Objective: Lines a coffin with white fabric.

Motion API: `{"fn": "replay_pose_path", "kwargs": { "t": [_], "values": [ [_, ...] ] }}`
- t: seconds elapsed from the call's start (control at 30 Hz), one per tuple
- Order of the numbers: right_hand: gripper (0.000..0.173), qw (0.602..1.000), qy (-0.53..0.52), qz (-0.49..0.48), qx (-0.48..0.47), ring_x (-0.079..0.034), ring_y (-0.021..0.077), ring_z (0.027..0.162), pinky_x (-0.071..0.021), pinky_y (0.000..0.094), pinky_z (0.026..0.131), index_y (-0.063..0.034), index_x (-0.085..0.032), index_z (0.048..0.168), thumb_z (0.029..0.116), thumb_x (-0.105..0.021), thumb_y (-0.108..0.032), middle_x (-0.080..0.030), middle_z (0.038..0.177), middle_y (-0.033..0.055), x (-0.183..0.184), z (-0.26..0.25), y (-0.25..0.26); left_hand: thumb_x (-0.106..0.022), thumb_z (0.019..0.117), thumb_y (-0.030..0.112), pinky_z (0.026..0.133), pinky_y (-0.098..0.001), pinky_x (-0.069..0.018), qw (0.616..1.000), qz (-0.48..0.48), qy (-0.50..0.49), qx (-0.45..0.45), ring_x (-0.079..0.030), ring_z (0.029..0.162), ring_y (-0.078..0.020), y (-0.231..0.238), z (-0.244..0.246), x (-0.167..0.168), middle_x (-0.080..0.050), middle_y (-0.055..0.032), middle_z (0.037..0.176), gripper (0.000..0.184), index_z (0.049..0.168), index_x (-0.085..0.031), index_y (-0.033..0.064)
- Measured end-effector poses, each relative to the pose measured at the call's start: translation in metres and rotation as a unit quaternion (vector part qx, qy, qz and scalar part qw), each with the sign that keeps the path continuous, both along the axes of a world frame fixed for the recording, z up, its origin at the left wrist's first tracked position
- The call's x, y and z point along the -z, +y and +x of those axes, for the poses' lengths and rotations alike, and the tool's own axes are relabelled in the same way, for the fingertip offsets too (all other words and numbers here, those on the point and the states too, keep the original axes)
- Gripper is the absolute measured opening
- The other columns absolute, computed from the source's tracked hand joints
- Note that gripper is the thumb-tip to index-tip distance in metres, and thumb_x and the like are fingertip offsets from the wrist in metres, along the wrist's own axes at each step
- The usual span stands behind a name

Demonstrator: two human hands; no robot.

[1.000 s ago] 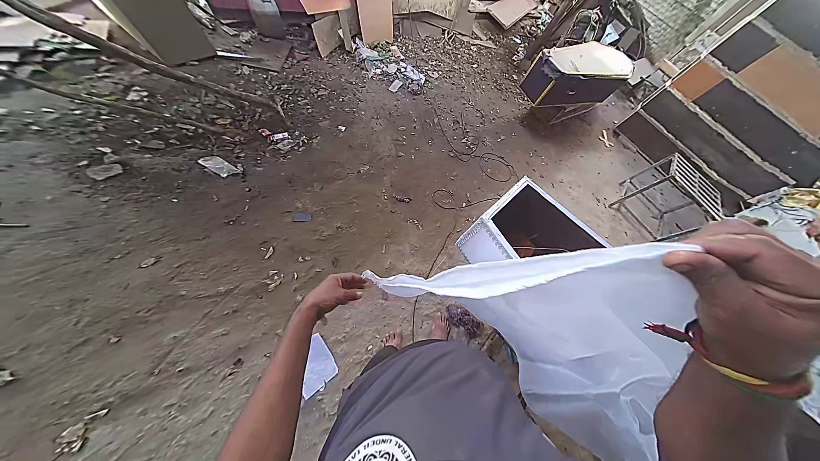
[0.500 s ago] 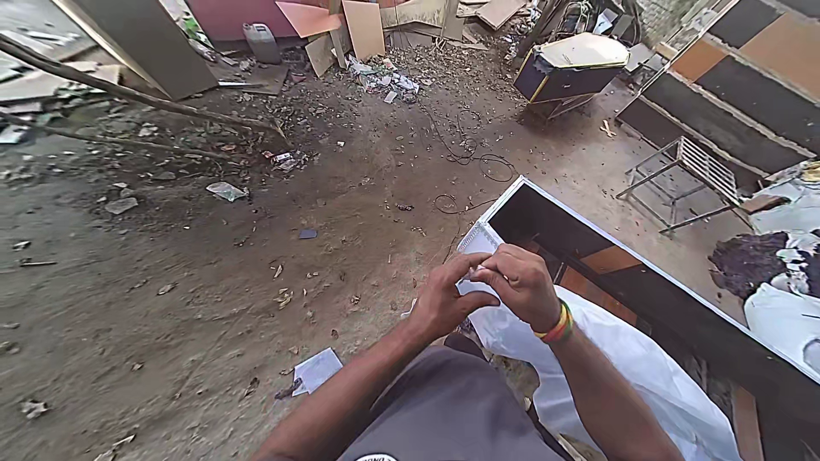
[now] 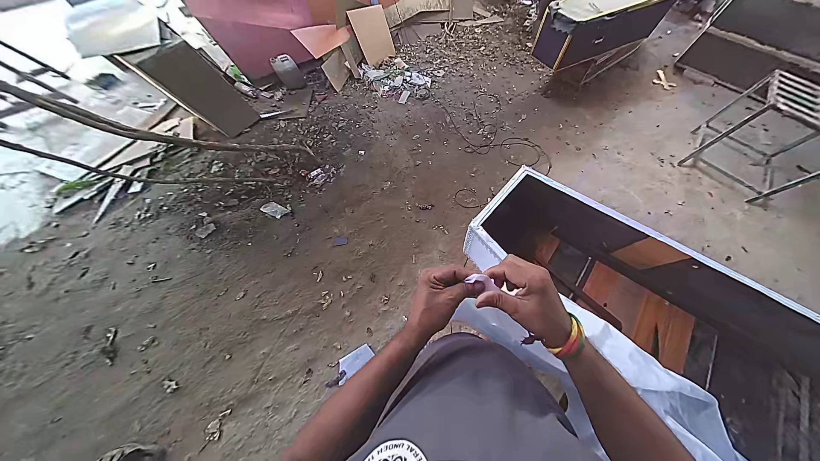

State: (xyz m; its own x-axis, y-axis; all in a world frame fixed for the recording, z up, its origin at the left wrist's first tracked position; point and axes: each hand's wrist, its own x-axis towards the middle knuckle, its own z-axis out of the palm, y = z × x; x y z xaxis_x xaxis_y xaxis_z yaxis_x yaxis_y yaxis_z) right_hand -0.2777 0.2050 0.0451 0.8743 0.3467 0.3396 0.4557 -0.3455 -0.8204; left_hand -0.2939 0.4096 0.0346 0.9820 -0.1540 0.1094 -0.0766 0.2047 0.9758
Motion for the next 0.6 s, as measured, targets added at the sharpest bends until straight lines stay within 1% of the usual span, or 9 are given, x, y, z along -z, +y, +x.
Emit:
{"fn": "replay_pose_path", "kwargs": {
  "t": [0.07,0.13,0.2,0.27,0.37,0.47,0.53,0.6],
  "values": [
    [0.042,1.000,0.002,-0.005,-0.001,-0.058,0.0051,0.072,-0.0499,0.0215,0.064,-0.0083,-0.077,0.098,0.0857,-0.080,-0.048,-0.065,0.080,-0.0007,0.013,0.005,-0.018,-0.077,0.0857,-0.001,0.073,-0.0274,-0.0614,0.999,0.029,0.017,-0.004,-0.072,0.075,-0.0096,-0.010,0.009,0.002,-0.076,-0.0062,0.085,0.005,0.090,-0.077,-0.0003],
    [0.031,1.000,0.021,0.014,-0.012,-0.060,0.0050,0.073,-0.0515,0.0207,0.065,-0.0074,-0.077,0.096,0.0893,-0.078,-0.037,-0.066,0.080,0.0005,0.028,0.011,-0.030,-0.078,0.0848,-0.001,0.073,-0.0274,-0.0612,0.998,0.050,0.040,-0.005,-0.071,0.075,-0.0096,-0.019,0.016,0.006,-0.076,-0.0064,0.084,0.005,0.089,-0.077,-0.0003],
    [0.019,0.997,0.055,0.051,-0.026,-0.061,0.0032,0.071,-0.0528,0.0187,0.064,-0.0059,-0.076,0.092,0.0911,-0.075,-0.025,-0.067,0.080,0.0007,0.042,0.018,-0.039,-0.078,0.0847,-0.001,0.072,-0.0271,-0.0610,0.995,0.069,0.065,-0.004,-0.071,0.073,-0.0090,-0.027,0.021,0.011,-0.076,-0.0059,0.083,0.005,0.089,-0.077,-0.0003],
    [0.014,0.988,0.107,0.100,-0.049,-0.061,0.0019,0.071,-0.0527,0.0176,0.065,-0.0042,-0.076,0.089,0.0903,-0.075,-0.018,-0.068,0.080,0.0005,0.053,0.025,-0.044,-0.078,0.0852,0.000,0.072,-0.0275,-0.0609,0.992,0.074,0.101,-0.013,-0.071,0.073,-0.0095,-0.033,0.024,0.019,-0.076,-0.0060,0.082,0.005,0.090,-0.076,-0.0002],
    [0.013,0.975,0.183,0.113,-0.048,-0.062,0.0013,0.072,-0.0523,0.0185,0.066,-0.0067,-0.076,0.088,0.0895,-0.076,-0.020,-0.069,0.081,-0.0017,0.067,0.034,-0.047,-0.076,0.0851,-0.002,0.072,-0.0285,-0.0612,0.985,0.042,0.157,-0.051,-0.071,0.074,-0.0111,-0.036,0.027,0.035,-0.076,-0.0076,0.082,0.007,0.092,-0.076,-0.0013],
    [0.014,0.958,0.263,0.112,-0.036,-0.064,0.0023,0.073,-0.0544,0.0215,0.067,-0.0087,-0.077,0.088,0.0898,-0.077,-0.022,-0.071,0.082,-0.0024,0.076,0.045,-0.046,-0.072,0.0892,-0.001,0.072,-0.0280,-0.0609,0.979,0.022,0.187,-0.076,-0.071,0.074,-0.0106,-0.037,0.033,0.051,-0.076,-0.0072,0.083,0.006,0.095,-0.076,-0.0014],
    [0.013,0.953,0.285,0.099,-0.020,-0.065,0.0026,0.072,-0.0544,0.0233,0.068,-0.0096,-0.077,0.088,0.0900,-0.076,-0.023,-0.072,0.081,-0.0030,0.085,0.050,-0.044,-0.071,0.0911,0.001,0.071,-0.0277,-0.0598,0.980,0.036,0.183,-0.074,-0.070,0.073,-0.0101,-0.037,0.040,0.061,-0.075,-0.0066,0.082,0.006,0.095,-0.075,-0.0015],
    [0.016,0.957,0.287,0.052,0.004,-0.065,0.0034,0.073,-0.0546,0.0260,0.070,-0.0113,-0.077,0.089,0.0911,-0.073,-0.026,-0.072,0.081,-0.0034,0.095,0.056,-0.042,-0.071,0.0934,0.005,0.070,-0.0281,-0.0592,0.979,0.081,0.178,-0.064,-0.069,0.072,-0.0105,-0.036,0.050,0.072,-0.074,-0.0064,0.081,0.007,0.095,-0.074,-0.0013]
  ]
}}
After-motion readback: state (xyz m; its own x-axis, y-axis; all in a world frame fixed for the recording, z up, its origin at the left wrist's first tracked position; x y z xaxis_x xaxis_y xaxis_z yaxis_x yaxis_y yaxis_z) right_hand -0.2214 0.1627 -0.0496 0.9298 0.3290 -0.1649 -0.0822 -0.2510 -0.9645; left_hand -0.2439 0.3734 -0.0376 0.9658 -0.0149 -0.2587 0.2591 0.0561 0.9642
